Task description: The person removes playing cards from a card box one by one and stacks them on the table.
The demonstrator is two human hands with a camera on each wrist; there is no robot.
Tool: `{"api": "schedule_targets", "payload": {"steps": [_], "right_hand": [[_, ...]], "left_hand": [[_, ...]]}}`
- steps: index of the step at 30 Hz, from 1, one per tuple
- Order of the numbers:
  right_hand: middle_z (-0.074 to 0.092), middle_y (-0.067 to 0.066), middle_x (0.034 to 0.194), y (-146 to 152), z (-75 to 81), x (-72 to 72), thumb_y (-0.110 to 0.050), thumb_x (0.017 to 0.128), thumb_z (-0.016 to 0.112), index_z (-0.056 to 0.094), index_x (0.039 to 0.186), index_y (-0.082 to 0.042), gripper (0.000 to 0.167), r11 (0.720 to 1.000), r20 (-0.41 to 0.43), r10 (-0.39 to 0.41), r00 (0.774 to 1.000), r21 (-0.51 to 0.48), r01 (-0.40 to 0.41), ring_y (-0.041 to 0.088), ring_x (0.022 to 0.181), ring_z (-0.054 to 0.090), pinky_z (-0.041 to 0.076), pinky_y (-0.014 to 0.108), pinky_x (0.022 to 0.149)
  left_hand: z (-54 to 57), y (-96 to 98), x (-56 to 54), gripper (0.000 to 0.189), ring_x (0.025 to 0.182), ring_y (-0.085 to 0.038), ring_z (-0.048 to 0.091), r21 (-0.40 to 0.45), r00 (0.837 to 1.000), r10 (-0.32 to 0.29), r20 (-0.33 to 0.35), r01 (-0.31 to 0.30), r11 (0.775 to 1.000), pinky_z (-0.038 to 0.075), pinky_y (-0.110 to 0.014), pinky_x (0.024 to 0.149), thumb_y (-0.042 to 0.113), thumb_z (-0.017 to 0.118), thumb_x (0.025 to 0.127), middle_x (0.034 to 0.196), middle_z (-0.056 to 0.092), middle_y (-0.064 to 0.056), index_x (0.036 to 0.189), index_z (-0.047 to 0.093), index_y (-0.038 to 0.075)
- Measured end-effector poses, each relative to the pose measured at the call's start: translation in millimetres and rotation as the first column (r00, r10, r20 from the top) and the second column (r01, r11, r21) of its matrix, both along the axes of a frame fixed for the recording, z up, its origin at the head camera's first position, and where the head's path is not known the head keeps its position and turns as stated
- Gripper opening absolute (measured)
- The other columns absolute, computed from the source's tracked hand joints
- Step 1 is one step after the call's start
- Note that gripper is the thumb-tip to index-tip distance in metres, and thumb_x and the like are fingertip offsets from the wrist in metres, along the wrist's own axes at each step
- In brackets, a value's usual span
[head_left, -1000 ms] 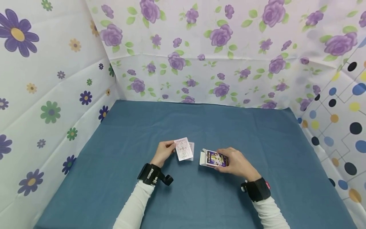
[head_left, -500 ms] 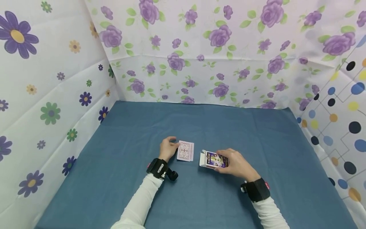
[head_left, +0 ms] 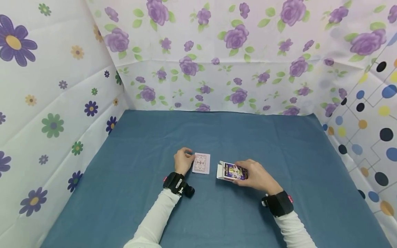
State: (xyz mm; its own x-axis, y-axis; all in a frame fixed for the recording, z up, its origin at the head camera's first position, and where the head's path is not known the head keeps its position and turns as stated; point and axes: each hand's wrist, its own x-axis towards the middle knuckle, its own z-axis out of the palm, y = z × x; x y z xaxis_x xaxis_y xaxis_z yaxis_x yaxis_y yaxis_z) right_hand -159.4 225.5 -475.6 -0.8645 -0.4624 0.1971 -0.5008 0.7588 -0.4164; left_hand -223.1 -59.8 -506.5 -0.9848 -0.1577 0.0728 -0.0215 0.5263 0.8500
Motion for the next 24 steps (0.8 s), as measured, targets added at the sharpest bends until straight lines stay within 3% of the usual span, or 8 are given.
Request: {"api": "schedule_targets", "payload": {"steps": [8,12,14,17,18,20,22,24], "right_hand": [[0.066,0.008,0.116,-2,1.4,-1.1,-0.036,0.077,0.081,0.063,0.127,-0.009,0.06,1.0,0.014,0.005,1.0,0.006,-0.005,0.019,0.099,0.059,0.048,0.037,0.079],[0.067,0.007,0.115,-3,0.9,-0.1,-0.036,0.076,0.081,0.063,0.126,-0.009,0.06,1.0,0.006,0.006,1.0,0.014,-0.006,0.017,0.097,0.059,0.048,0.035,0.078],[0.067,0.007,0.114,-4,1.3,0.6,-0.035,0.076,0.082,0.064,0.125,-0.008,0.059,1.0,0.003,0.008,1.0,0.017,-0.008,0.016,0.095,0.058,0.047,0.034,0.077],[0.067,0.006,0.113,-6,2.8,1.9,-0.035,0.077,0.081,0.064,0.125,-0.008,0.058,1.0,0.002,0.014,1.0,0.021,-0.015,0.015,0.095,0.058,0.047,0.034,0.076],[0.067,0.006,0.112,-6,3.3,2.2,-0.035,0.077,0.081,0.064,0.124,-0.008,0.057,1.0,-0.002,0.018,1.0,0.022,-0.018,0.015,0.094,0.058,0.047,0.033,0.075],[0.068,0.006,0.112,-8,4.8,2.9,-0.035,0.077,0.081,0.064,0.124,-0.008,0.057,0.999,-0.012,0.024,1.0,0.021,-0.024,0.015,0.093,0.058,0.047,0.032,0.074],[0.067,0.006,0.112,-9,6.8,3.8,-0.035,0.077,0.081,0.064,0.125,-0.008,0.058,0.999,-0.021,0.027,0.999,0.022,-0.026,0.016,0.094,0.059,0.048,0.032,0.073],[0.067,0.006,0.112,-10,8.4,4.3,-0.035,0.077,0.081,0.064,0.125,-0.008,0.058,0.999,-0.026,0.026,0.999,0.023,-0.025,0.016,0.094,0.059,0.049,0.032,0.074]], "left_hand": [[4.1,1.7,0.6,0.013,0.066,-0.025,0.063,-0.034,1.0,-0.009,-0.005,0.009,0.999,0.048,-0.033,0.058,0.005,0.064,0.09,0.082,0.068,-0.018,0.101,0.068,-0.001],[6.1,4.4,9.0,0.016,0.065,-0.02,0.061,-0.019,0.99,-0.133,-0.035,0.133,0.991,0.046,-0.029,0.059,0.008,0.06,0.094,0.085,0.069,-0.016,0.103,0.069,0.0],[10.1,9.3,15.8,0.016,0.065,-0.015,0.06,0.011,0.967,-0.25,-0.052,0.251,0.968,0.045,-0.025,0.059,0.011,0.061,0.093,0.085,0.07,-0.013,0.102,0.071,0.002],[25.5,20.2,31.7,0.014,0.065,-0.015,0.058,0.097,0.879,-0.471,-0.07,0.476,0.874,0.043,-0.02,0.059,0.012,0.065,0.092,0.082,0.068,-0.015,0.099,0.073,0.003],[28.7,24.5,36.5,0.013,0.063,-0.013,0.056,0.11,0.847,-0.527,-0.068,0.531,0.84,0.041,-0.019,0.058,0.013,0.067,0.091,0.079,0.067,-0.012,0.098,0.073,0.005],[34.6,32.3,45.6,0.012,0.059,-0.011,0.051,0.129,0.808,-0.586,-0.058,0.588,0.799,0.038,-0.018,0.055,0.015,0.068,0.091,0.072,0.062,-0.009,0.095,0.074,0.006],[37.1,38.1,51.5,0.011,0.056,-0.006,0.044,0.098,0.806,-0.589,-0.056,0.592,0.8,0.035,-0.019,0.054,0.015,0.067,0.091,0.066,0.056,-0.002,0.091,0.073,0.007],[33.5,42.1,53.2,0.013,0.052,-0.005,0.04,0.065,0.829,-0.556,-0.056,0.559,0.827,0.032,-0.019,0.051,0.016,0.064,0.093,0.063,0.051,0.003,0.088,0.073,0.008]]}}
